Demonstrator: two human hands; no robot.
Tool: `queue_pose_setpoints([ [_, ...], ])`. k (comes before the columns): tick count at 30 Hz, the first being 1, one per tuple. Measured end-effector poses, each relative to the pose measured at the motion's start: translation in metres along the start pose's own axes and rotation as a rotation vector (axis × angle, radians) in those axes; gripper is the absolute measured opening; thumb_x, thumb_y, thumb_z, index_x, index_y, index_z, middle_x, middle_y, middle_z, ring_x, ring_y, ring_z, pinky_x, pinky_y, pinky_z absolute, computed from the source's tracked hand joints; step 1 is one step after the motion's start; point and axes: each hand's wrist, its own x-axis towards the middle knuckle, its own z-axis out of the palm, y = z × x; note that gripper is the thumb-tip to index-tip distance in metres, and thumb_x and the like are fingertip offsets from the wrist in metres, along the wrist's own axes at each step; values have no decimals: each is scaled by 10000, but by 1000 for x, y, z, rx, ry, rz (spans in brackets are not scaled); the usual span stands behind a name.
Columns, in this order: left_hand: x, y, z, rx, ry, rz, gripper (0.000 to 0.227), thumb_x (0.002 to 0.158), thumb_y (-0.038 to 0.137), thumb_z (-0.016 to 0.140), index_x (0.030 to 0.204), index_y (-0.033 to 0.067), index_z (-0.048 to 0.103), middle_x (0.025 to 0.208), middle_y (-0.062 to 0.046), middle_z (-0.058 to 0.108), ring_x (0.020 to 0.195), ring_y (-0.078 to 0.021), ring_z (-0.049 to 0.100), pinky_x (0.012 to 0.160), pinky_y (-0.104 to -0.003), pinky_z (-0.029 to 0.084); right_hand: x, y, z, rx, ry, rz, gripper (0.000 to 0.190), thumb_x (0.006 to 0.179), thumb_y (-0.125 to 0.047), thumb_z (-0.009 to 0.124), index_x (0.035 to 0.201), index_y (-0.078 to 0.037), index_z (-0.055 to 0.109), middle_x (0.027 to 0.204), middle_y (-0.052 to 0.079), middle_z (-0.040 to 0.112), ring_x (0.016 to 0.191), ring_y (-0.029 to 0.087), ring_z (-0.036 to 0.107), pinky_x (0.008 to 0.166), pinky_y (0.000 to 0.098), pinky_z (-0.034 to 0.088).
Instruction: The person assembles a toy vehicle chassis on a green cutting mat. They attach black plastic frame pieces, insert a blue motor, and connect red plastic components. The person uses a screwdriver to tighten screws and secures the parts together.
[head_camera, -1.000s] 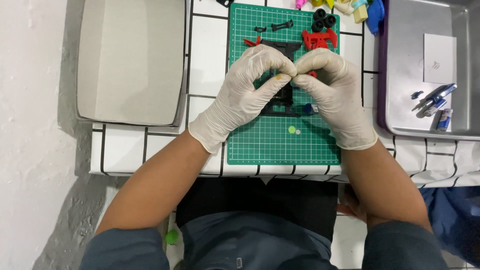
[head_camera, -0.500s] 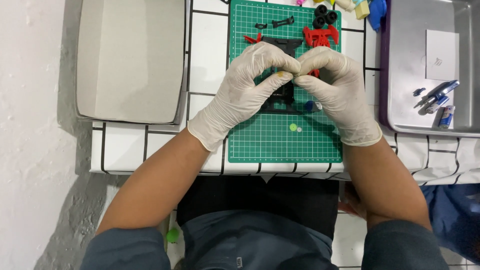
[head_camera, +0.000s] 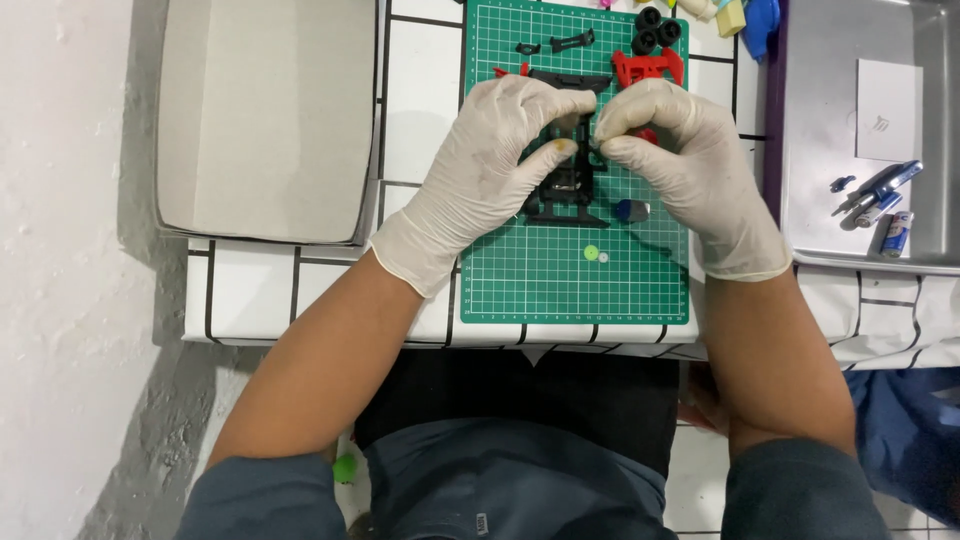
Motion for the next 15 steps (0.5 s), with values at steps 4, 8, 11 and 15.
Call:
queue_pose_setpoints([
  [4, -4, -21, 7, 403, -71, 60, 354, 941, 175, 762, 1279, 124, 669, 1163, -65, 671, 1066, -288, 607, 945, -452, 484, 11, 1, -7, -287, -140, 86, 39, 1041, -55, 705, 1044, -94, 699, 1214, 102, 555, 1186, 258, 573, 1091, 397, 489],
  [8, -10, -27, 9, 513, -102, 49, 247, 909, 196, 740, 1153, 164, 744, 1178, -24, 642, 1087, -288, 543, 879, -437, 465, 14, 5, 5, -487, -244, 125, 39, 962, -113, 755, 998, -105, 767, 1221, 104, 496, 1202, 296, 475, 1072, 465, 411],
  [11, -10, -29, 12, 571, -132, 41, 240, 907, 265, 742, 1139, 202, 751, 1192, 14, 640, 1099, -268, 526, 881, -414, 448, 11, 13, 11, -567, -240, 122, 45, 940, -128, 778, 982, -124, 793, 1202, 102, 513, 1153, 316, 469, 1028, 483, 402],
  [15, -10, -30, 13, 682, -152, 50, 195, 906, 333, 726, 1075, 245, 683, 1146, 69, 618, 1062, -229, 517, 864, -379, 430, 9, 14, 16, -602, -227, 70, 46, 927, -92, 797, 972, -85, 789, 1154, 99, 571, 1124, 302, 534, 1001, 474, 437],
])
